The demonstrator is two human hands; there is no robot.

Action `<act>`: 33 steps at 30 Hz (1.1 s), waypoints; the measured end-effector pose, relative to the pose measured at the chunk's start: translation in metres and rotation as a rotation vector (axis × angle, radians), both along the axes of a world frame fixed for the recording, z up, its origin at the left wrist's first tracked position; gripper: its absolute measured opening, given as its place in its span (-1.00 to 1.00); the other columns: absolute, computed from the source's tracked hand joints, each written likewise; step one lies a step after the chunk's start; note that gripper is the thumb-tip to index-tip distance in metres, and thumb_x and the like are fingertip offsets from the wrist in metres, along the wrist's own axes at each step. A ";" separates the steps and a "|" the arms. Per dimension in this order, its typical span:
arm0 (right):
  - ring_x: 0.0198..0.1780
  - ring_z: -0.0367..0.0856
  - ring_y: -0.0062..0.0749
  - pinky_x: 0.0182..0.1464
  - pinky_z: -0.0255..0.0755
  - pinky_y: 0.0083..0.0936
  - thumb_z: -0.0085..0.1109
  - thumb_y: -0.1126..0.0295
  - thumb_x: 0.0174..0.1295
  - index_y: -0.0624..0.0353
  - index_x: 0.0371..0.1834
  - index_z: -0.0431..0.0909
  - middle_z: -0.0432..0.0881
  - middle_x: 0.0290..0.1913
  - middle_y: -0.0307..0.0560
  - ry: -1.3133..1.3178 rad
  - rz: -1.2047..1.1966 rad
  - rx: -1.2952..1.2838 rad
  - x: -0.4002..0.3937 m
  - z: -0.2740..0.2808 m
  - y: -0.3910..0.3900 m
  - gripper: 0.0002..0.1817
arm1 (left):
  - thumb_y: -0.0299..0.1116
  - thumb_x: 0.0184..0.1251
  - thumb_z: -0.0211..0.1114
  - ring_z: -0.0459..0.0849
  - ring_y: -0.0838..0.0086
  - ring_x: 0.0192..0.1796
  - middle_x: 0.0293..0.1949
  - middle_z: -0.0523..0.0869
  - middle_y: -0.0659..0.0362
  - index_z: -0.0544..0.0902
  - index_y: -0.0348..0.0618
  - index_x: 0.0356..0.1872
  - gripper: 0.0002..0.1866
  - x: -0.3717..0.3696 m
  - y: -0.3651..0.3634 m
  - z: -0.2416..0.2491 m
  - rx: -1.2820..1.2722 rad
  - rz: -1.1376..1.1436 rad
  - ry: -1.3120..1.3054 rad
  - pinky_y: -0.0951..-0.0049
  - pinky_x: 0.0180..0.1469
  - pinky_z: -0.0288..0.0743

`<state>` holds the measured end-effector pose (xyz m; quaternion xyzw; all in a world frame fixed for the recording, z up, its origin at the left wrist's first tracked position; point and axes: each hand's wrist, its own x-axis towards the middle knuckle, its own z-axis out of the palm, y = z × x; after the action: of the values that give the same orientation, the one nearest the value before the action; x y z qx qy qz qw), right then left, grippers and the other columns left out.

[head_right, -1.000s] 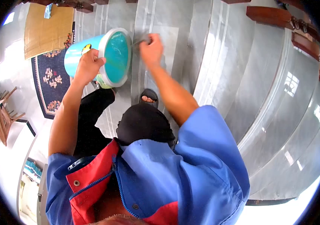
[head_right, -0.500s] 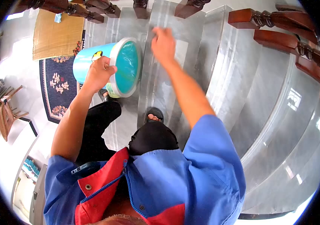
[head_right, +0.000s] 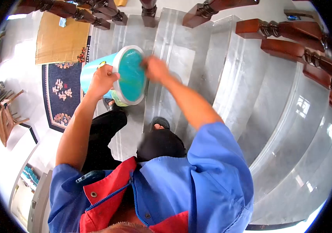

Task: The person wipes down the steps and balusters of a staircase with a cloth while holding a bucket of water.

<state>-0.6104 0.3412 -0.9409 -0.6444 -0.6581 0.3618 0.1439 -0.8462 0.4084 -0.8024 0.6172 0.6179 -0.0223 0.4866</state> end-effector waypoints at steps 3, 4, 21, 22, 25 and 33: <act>0.03 0.66 0.03 0.11 0.56 -0.13 0.16 0.56 0.10 0.00 -0.05 0.71 0.68 -0.01 0.05 0.157 -0.129 0.107 -0.005 0.040 -0.037 -0.66 | -0.26 0.20 0.42 0.76 0.11 -0.14 -0.24 0.75 -0.13 0.65 -0.43 -0.08 -0.59 0.001 0.001 0.003 -0.023 0.000 0.008 0.19 -0.05 0.58; 0.03 0.66 0.04 0.09 0.56 -0.13 0.16 0.56 0.11 0.02 -0.05 0.70 0.67 -0.02 0.05 0.082 -0.322 0.206 0.007 0.045 -0.034 -0.66 | -0.26 0.20 0.42 0.76 0.11 -0.14 -0.24 0.75 -0.13 0.65 -0.43 -0.08 -0.59 0.002 -0.002 0.004 -0.022 0.001 0.017 0.19 -0.05 0.58; -0.05 0.69 -0.07 -0.02 0.57 -0.27 0.18 0.54 0.09 0.22 -0.07 0.67 0.69 -0.06 0.07 0.254 -0.788 0.044 0.018 0.052 -0.062 -0.70 | -0.28 0.27 0.43 0.77 0.21 -0.10 -0.23 0.77 -0.04 0.65 -0.34 -0.04 -0.64 0.008 -0.035 -0.002 0.279 -0.026 0.106 0.20 -0.06 0.64; -0.04 0.68 -0.08 -0.03 0.58 -0.26 0.20 0.53 0.10 0.21 -0.06 0.66 0.67 -0.05 0.06 0.130 -0.862 0.066 0.031 0.058 -0.055 -0.71 | -0.31 0.32 0.41 0.77 0.32 -0.14 -0.24 0.77 0.01 0.65 -0.33 -0.03 -0.68 0.000 -0.033 -0.003 0.219 0.085 0.056 0.25 -0.13 0.66; -0.02 0.67 0.00 -0.03 0.62 -0.19 0.25 0.48 0.15 0.17 -0.07 0.63 0.62 -0.01 0.04 -0.238 -0.774 0.170 0.050 0.044 -0.052 -0.74 | -0.38 0.42 0.35 0.70 0.46 -0.25 -0.25 0.72 0.13 0.65 -0.28 -0.01 -0.77 -0.024 -0.031 0.020 0.058 0.272 -0.128 0.41 -0.28 0.63; 0.04 0.66 0.10 0.05 0.61 -0.08 0.21 0.49 0.21 0.09 -0.08 0.66 0.62 0.01 0.01 -0.360 -0.696 -0.024 0.052 0.021 -0.050 -0.78 | -0.38 0.45 0.31 0.72 0.42 -0.22 -0.23 0.71 0.14 0.64 -0.25 -0.07 -0.83 -0.105 -0.024 0.096 0.155 0.631 -0.297 0.37 -0.15 0.64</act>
<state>-0.5583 0.2908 -0.9202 -0.8839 -0.4107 0.1800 0.1328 -0.9508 0.3843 -0.7065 0.4275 0.7006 0.2660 0.5056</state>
